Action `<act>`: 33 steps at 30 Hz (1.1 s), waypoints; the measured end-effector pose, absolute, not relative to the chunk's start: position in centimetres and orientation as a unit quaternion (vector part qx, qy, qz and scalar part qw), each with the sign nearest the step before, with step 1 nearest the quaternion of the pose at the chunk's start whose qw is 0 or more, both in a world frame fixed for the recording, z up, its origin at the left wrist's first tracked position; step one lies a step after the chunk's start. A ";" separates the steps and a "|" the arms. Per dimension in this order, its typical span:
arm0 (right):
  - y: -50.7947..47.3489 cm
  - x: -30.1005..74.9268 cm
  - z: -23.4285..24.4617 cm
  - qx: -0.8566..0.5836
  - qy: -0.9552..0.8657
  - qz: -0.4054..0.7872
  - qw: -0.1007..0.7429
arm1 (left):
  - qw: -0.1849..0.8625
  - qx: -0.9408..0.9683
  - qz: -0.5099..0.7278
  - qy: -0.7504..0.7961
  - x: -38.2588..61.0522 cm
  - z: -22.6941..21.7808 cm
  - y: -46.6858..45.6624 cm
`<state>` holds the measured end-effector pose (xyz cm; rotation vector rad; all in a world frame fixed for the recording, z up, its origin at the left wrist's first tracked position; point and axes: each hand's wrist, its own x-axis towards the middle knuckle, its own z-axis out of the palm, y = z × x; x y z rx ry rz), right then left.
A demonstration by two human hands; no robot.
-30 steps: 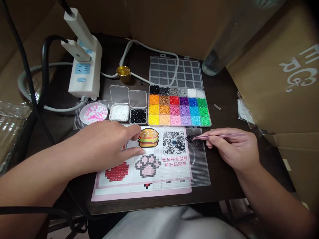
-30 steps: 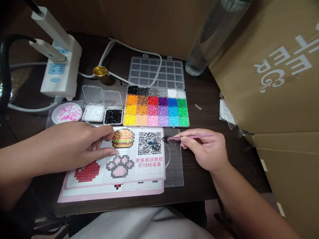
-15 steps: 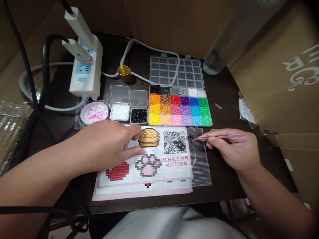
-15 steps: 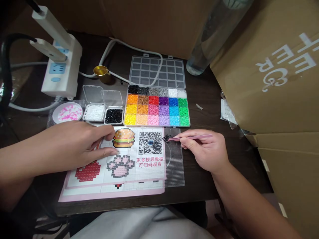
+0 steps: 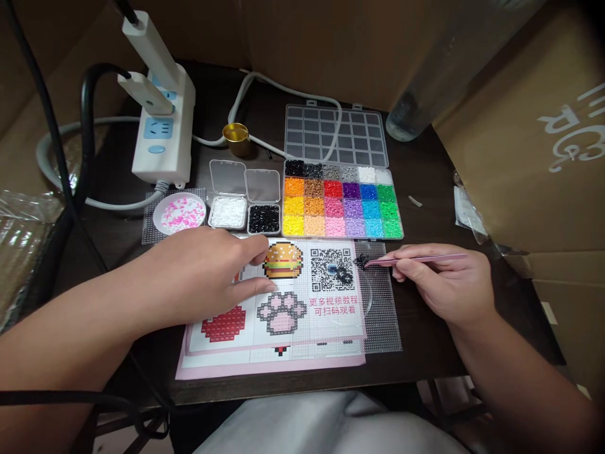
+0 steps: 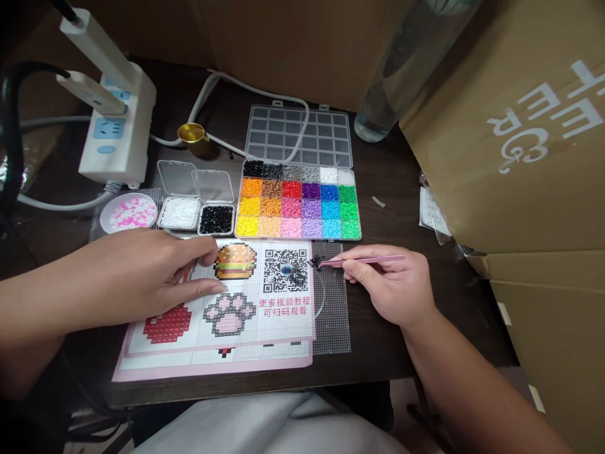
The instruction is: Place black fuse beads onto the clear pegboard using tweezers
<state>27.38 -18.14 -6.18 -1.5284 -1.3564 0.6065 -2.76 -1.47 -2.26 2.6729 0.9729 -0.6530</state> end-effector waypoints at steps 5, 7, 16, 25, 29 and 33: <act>-18.2 27.4 -6.3 -0.628 -0.560 0.250 0.480 | 0.124 0.906 -0.226 0.335 -2.9 -2.3 -1.4; -18.2 27.4 -6.3 -0.626 -0.560 0.248 0.482 | 0.120 0.906 -0.232 0.334 -2.8 -2.3 -1.4; -18.1 27.2 -6.0 -0.630 -0.549 0.257 0.485 | 0.133 0.911 -0.213 0.328 -3.2 -2.8 -1.3; -18.2 27.3 -6.0 -0.635 -0.545 0.263 0.481 | 0.125 0.916 -0.202 0.323 -3.1 -2.2 -1.4; -18.4 27.5 -6.2 -0.630 -0.549 0.256 0.487 | 0.112 0.920 -0.197 0.321 -2.9 -2.1 -1.7; -18.6 27.8 -6.4 -0.627 -0.544 0.249 0.498 | 0.096 0.924 -0.183 0.321 -2.9 -2.1 -1.9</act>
